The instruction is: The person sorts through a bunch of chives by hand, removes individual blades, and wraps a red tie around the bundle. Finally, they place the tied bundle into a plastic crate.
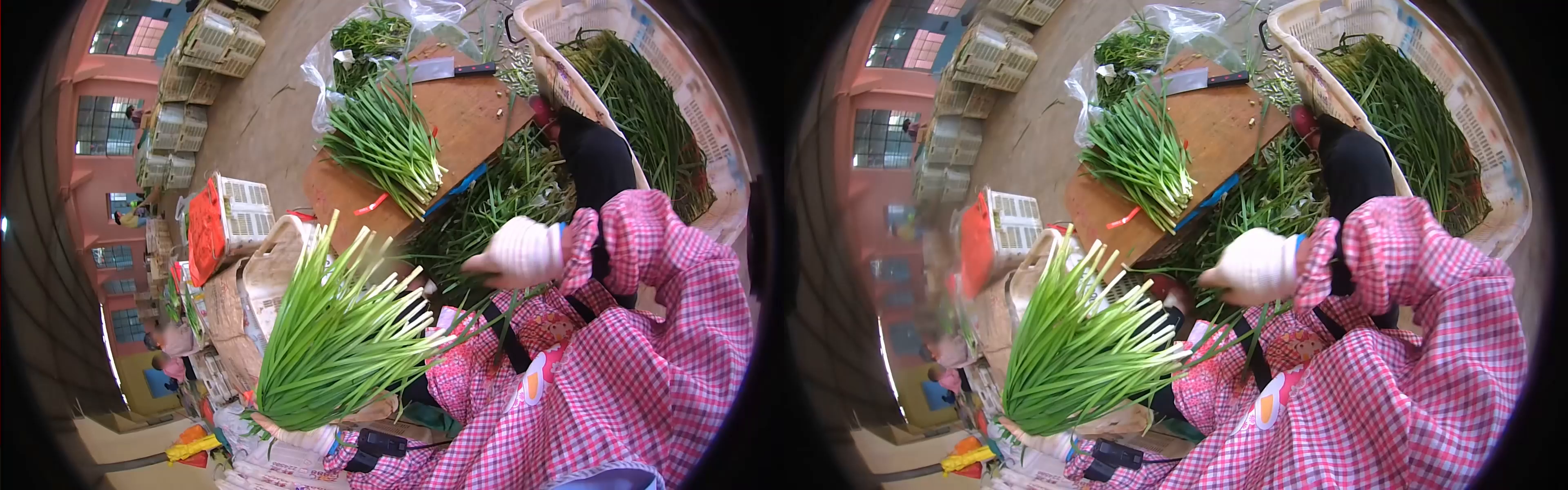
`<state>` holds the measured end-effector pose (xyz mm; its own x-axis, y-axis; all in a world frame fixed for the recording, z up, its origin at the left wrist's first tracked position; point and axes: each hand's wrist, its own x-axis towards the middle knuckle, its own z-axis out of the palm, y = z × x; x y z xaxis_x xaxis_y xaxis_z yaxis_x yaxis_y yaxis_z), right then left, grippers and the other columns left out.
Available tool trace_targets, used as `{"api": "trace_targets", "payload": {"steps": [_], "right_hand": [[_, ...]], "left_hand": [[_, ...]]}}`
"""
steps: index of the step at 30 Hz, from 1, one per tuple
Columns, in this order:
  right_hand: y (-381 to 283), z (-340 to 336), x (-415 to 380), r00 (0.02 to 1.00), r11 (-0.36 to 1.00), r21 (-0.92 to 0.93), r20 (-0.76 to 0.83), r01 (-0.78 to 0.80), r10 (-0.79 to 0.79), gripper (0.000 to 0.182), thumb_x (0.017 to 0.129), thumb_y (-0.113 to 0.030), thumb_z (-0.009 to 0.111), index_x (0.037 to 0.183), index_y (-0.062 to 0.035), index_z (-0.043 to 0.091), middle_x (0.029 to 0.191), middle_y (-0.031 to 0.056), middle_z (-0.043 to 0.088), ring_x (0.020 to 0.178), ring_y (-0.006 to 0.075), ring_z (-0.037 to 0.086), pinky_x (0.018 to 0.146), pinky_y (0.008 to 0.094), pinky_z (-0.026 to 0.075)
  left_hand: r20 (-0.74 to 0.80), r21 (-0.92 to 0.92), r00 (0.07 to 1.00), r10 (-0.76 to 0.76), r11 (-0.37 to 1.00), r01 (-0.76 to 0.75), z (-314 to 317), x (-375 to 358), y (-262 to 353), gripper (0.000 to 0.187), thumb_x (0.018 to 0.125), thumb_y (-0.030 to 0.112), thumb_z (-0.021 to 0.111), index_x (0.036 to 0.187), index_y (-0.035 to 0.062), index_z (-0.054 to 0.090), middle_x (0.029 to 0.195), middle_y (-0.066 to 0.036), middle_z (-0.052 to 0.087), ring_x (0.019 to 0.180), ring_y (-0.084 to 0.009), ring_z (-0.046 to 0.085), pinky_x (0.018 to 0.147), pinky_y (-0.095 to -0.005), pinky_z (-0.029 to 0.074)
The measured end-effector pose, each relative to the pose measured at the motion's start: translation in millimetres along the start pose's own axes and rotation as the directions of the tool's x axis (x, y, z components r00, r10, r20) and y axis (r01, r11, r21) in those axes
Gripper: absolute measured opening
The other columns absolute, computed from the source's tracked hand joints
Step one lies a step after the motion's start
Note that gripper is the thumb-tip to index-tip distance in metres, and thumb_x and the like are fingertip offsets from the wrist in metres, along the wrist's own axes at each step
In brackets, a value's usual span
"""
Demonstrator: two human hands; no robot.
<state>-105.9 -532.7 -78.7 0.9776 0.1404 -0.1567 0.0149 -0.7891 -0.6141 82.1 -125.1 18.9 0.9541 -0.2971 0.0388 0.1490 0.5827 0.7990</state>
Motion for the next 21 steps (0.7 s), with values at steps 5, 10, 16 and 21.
{"api": "trace_targets", "payload": {"steps": [5, 10, 16, 21], "right_hand": [[-32.8, 22.5, 54.4, 0.972, 0.895, 0.439, -0.233, 0.08, 0.028, 0.034, 0.083, -0.034, 0.058, 0.112, -0.0164, 0.06, 0.08, 0.0148, 0.065, 0.075, 0.0343, 0.063, 0.069, 0.0421, 0.05], [-54.0, 29.0, 81.5, 0.974, 0.729, 0.649, -0.191, 0.22, -0.123, 0.037, 0.085, -0.038, 0.059, 0.107, -0.0082, 0.063, 0.082, 0.0094, 0.067, 0.074, 0.0245, 0.065, 0.069, 0.0358, 0.05], [-47.2, 34.1, 69.1, 0.987, 0.154, 0.975, 0.156, -0.159, 0.029, 0.027, 0.082, -0.021, 0.066, 0.106, -0.0093, 0.063, 0.063, 0.0024, 0.061, 0.049, 0.0117, 0.056, 0.045, 0.0237, 0.046], [-33.1, 52.3, 63.8, 0.986, -0.004, 0.986, 0.165, -0.166, -0.029, 0.026, 0.082, -0.014, 0.066, 0.106, -0.0043, 0.062, 0.069, 0.0071, 0.064, 0.056, 0.0156, 0.062, 0.053, 0.0291, 0.053]], "left_hand": [[0.144, 0.079, 0.985, -0.092, 0.994, 0.081, 41.3, -7.9, -8.0, 0.043, 0.092, 0.04, 0.047, 0.118, 0.0075, 0.059, 0.123, -0.013, 0.057, 0.107, -0.0287, 0.056, 0.096, -0.0476, 0.041], [0.144, -0.089, 0.989, -0.019, 0.996, 0.032, 60.7, -12.2, -19.1, 0.038, 0.092, 0.037, 0.048, 0.115, 0.0078, 0.06, 0.116, -0.013, 0.061, 0.104, -0.0276, 0.058, 0.094, -0.0499, 0.043], [0.059, -0.178, 0.998, 0.012, 0.984, -0.002, 65.5, -3.9, -28.1, 0.027, 0.091, 0.031, 0.053, 0.095, 0.0048, 0.058, 0.099, -0.011, 0.061, 0.096, -0.0265, 0.058, 0.09, -0.0505, 0.045], [0.186, -0.135, 0.98, 0.076, 0.989, -0.051, 53.6, 7.7, -38.3, 0.028, 0.09, 0.03, 0.054, 0.1, 0.0044, 0.061, 0.107, -0.01, 0.062, 0.106, -0.0245, 0.055, 0.096, -0.0481, 0.041]]}}
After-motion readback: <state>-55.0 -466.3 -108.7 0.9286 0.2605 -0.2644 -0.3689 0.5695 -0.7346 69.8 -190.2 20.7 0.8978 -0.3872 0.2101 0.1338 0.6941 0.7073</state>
